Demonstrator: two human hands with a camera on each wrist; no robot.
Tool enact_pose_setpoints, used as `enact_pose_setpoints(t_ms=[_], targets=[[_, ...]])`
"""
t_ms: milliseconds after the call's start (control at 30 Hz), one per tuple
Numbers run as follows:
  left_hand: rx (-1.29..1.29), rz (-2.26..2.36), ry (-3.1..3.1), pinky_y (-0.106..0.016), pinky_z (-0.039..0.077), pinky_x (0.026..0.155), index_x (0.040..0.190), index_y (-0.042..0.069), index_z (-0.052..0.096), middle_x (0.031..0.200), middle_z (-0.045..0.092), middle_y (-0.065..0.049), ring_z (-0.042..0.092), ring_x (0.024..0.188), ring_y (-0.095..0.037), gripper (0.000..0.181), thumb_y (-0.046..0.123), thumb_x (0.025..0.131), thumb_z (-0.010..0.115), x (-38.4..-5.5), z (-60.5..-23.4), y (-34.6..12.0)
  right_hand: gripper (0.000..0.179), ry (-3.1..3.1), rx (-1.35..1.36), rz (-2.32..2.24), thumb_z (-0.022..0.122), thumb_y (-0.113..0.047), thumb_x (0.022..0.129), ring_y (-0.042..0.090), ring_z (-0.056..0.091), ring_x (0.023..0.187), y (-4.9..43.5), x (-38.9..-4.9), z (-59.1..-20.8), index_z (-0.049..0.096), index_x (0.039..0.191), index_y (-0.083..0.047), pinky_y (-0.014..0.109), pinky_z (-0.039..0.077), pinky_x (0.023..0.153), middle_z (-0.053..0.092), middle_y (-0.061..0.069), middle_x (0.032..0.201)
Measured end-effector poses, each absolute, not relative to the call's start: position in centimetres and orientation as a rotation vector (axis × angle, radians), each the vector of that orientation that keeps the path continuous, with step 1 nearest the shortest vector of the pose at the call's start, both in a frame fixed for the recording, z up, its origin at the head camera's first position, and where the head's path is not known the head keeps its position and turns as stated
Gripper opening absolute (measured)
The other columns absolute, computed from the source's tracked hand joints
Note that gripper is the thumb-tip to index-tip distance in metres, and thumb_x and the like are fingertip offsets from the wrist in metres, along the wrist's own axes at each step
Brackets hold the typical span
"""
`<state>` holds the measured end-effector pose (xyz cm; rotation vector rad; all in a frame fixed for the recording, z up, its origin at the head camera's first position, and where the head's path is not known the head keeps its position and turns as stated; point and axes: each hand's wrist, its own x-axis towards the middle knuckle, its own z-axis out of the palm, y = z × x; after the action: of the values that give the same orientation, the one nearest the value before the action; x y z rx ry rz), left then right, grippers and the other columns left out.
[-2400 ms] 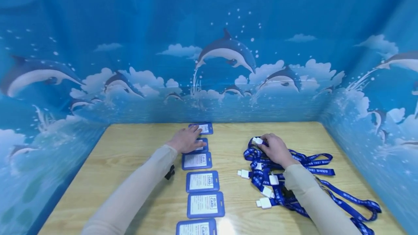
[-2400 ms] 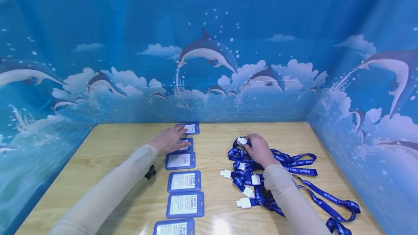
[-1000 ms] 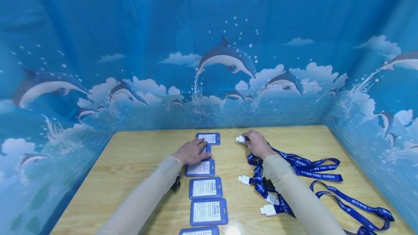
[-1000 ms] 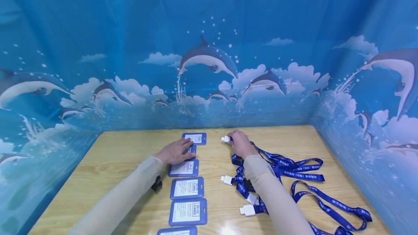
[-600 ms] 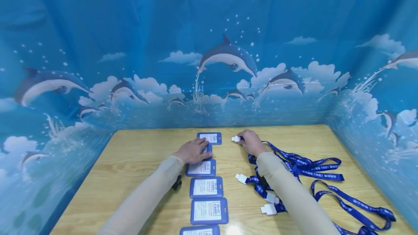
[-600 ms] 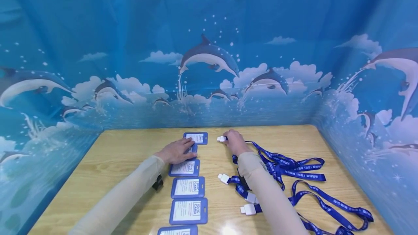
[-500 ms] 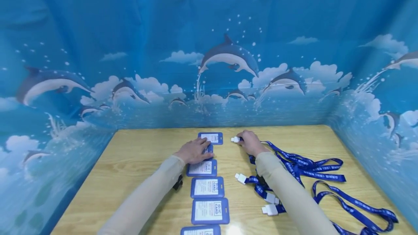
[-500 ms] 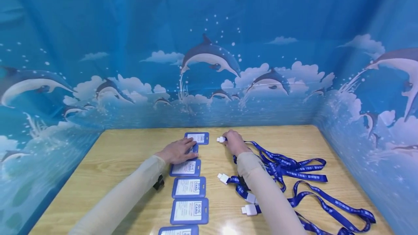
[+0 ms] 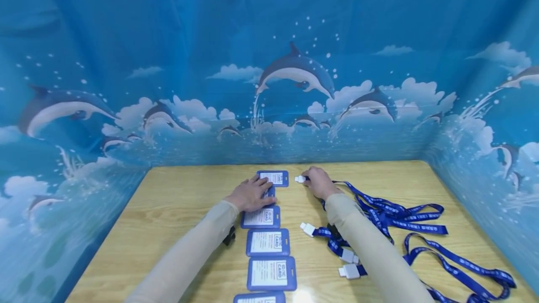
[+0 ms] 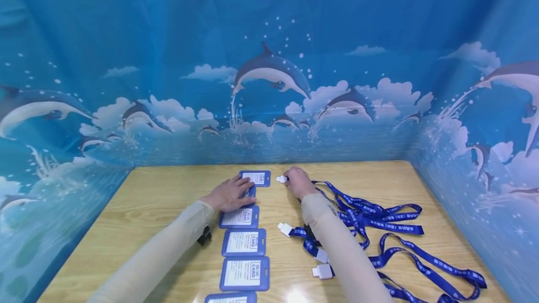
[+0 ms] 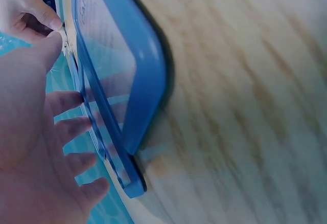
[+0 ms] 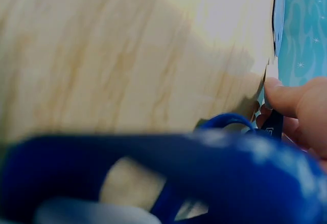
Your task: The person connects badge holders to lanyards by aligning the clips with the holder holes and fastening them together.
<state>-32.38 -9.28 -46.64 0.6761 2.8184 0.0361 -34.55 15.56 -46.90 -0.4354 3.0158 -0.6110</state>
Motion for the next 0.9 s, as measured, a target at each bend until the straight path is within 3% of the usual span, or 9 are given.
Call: enact_pose_setpoints(t_ms=[433, 900], targets=[[0.671, 0.034, 2.819, -0.053, 0.026, 0.125, 0.158, 0.024, 0.036, 0.167, 0.028, -0.003, 0.022, 0.155, -0.032, 0.075, 0.071, 0.099, 0.035, -32.3, -46.6, -8.8, 0.033, 2.983, -0.432, -0.609, 0.067, -0.008, 0.097, 0.033, 0.064, 0.111, 15.0, -35.1, -46.8, 0.068, 0.128, 0.000, 0.047, 0.055, 0.098, 0.068, 0.017, 0.118], [0.699, 0.062, 2.817, -0.055, 0.019, 0.126, 0.158, 0.026, 0.035, 0.167, 0.027, -0.002, 0.020, 0.156, -0.030, 0.074, 0.070, 0.100, 0.034, -32.5, -47.0, -8.6, 0.032, 3.011, -0.415, -0.612, 0.067, -0.007, 0.097, 0.034, 0.064, 0.113, 14.4, -35.2, -47.0, 0.068, 0.128, -0.001, 0.047, 0.055, 0.100, 0.068, 0.016, 0.119]])
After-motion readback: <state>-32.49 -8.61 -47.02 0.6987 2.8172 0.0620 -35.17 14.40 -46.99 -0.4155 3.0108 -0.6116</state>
